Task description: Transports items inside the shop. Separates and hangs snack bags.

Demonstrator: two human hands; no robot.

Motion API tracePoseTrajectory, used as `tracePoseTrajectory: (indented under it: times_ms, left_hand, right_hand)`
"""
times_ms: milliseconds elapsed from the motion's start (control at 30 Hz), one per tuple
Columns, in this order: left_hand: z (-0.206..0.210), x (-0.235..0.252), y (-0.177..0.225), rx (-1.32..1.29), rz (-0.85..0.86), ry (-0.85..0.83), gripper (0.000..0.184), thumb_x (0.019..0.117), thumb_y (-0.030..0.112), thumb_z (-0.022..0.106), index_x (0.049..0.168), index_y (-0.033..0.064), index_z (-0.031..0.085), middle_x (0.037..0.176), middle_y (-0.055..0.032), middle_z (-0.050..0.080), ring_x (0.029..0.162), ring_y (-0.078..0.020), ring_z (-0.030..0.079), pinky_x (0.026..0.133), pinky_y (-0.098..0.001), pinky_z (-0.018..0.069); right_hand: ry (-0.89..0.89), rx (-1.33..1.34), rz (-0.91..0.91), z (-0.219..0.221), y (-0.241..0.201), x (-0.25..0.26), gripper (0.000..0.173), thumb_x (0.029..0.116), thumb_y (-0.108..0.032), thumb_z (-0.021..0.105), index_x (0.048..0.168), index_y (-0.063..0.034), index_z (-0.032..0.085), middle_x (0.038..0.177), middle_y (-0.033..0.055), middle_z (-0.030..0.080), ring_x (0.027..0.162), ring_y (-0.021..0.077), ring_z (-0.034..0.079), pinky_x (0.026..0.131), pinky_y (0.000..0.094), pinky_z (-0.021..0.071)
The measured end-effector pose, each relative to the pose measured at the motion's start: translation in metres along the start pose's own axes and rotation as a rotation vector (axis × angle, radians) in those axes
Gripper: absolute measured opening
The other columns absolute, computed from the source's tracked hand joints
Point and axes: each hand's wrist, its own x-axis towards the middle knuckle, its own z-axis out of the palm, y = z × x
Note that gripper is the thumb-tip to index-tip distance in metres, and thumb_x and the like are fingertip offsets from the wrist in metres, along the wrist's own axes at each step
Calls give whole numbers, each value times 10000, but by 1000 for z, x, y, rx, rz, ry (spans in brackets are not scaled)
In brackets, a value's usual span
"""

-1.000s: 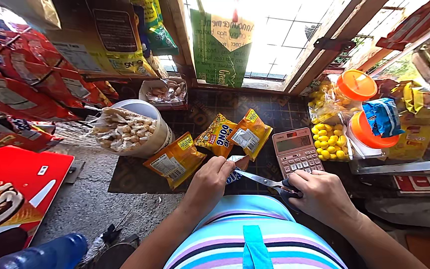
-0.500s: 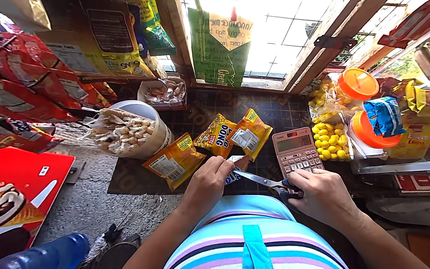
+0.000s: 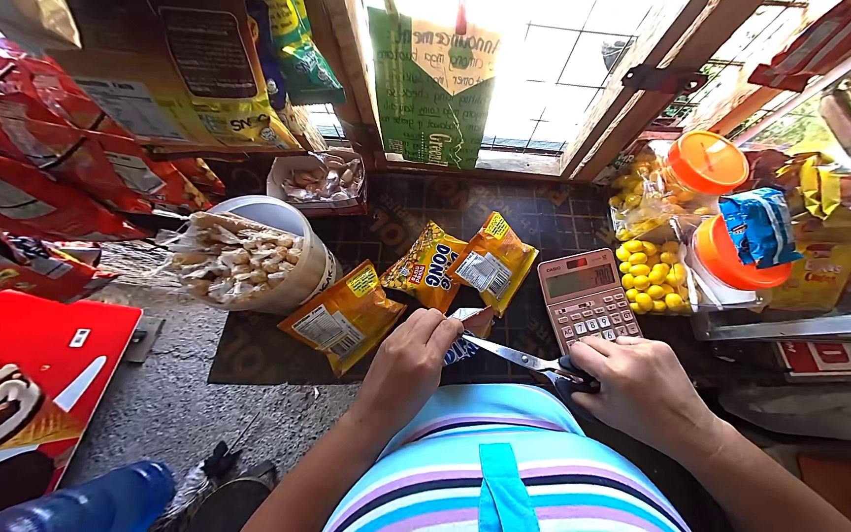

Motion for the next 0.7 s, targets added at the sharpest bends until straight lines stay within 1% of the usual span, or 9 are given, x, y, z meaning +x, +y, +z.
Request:
tracePoseTrajectory:
  times_ms: [67, 133, 267, 367, 433, 500, 567, 633, 700]
  left_hand:
    - [-1, 1, 0, -20, -28, -5, 183, 984, 36, 542, 1016, 39, 723, 867, -105, 667, 843, -215, 675, 801, -250, 552]
    - [-1, 1, 0, -55, -61, -3, 196, 985, 45, 542, 1031, 47, 732, 879, -102, 675, 851, -202, 675, 814, -238, 547]
    - [-1, 0, -5, -112, -117, 26, 221, 1014, 100, 550, 1108, 70, 748, 903, -94, 683, 857, -175, 673, 831, -228, 545]
    - [-5, -3, -10, -94, -166, 48, 296, 1069, 258, 512, 1202, 97, 721, 963, -74, 696, 897, -179, 664, 839, -296, 539]
    - [-13, -9, -15, -68, -216, 113, 357, 1078, 336, 492, 1190, 91, 727, 1033, -78, 721, 992, -192, 667, 907, -348, 524]
    - [-24, -16, -21, 3, -266, 217, 333, 1073, 288, 507, 1135, 69, 749, 1059, -104, 721, 1055, -219, 663, 952, -366, 519]
    - [-33, -26, -30, 127, -317, 302, 267, 1052, 207, 544, 1104, 42, 747, 1053, -149, 694, 1062, -272, 642, 951, -381, 507]
    - [-38, -38, -40, 231, -388, 347, 239, 1023, 167, 574, 1104, 17, 742, 1086, -187, 689, 1086, -330, 626, 965, -410, 488]
    - [-39, -50, -46, 272, -472, 401, 252, 1005, 179, 597, 1105, -4, 739, 1110, -209, 685, 1088, -355, 617, 970, -429, 477]
  right_hand:
    - [-9, -32, 14, 1, 1, 0, 258, 622, -272, 765, 686, -98, 585, 563, 30, 533, 440, 183, 533, 396, 320, 341]
    - [-27, -44, 54, -1, 4, -2, 288, 582, -298, 781, 692, -110, 593, 574, 25, 543, 451, 185, 542, 407, 331, 346]
    - [-26, 10, 145, -12, 11, -10, 273, 570, -301, 754, 689, -111, 598, 588, 17, 550, 471, 193, 554, 395, 354, 367]
    - [-80, 23, 170, -16, 11, -20, 301, 526, -300, 779, 679, -117, 595, 592, 16, 554, 475, 197, 571, 384, 370, 392]
    - [-136, 20, 175, -13, 10, -25, 324, 503, -294, 813, 676, -122, 599, 596, 15, 560, 474, 202, 584, 375, 388, 414]
    - [-162, 18, 189, -8, 9, -28, 334, 493, -295, 830, 680, -121, 613, 604, 19, 579, 480, 209, 601, 374, 400, 428]
    - [-151, 32, 215, -4, 9, -30, 321, 509, -297, 816, 685, -113, 620, 607, 26, 585, 483, 218, 607, 375, 411, 434]
    - [-127, 67, 253, -1, 10, -31, 304, 550, -300, 799, 707, -100, 633, 612, 31, 585, 491, 224, 606, 388, 417, 443]
    - [-107, 118, 282, 4, 9, -32, 283, 593, -304, 778, 719, -96, 634, 617, 28, 579, 502, 213, 600, 407, 407, 451]
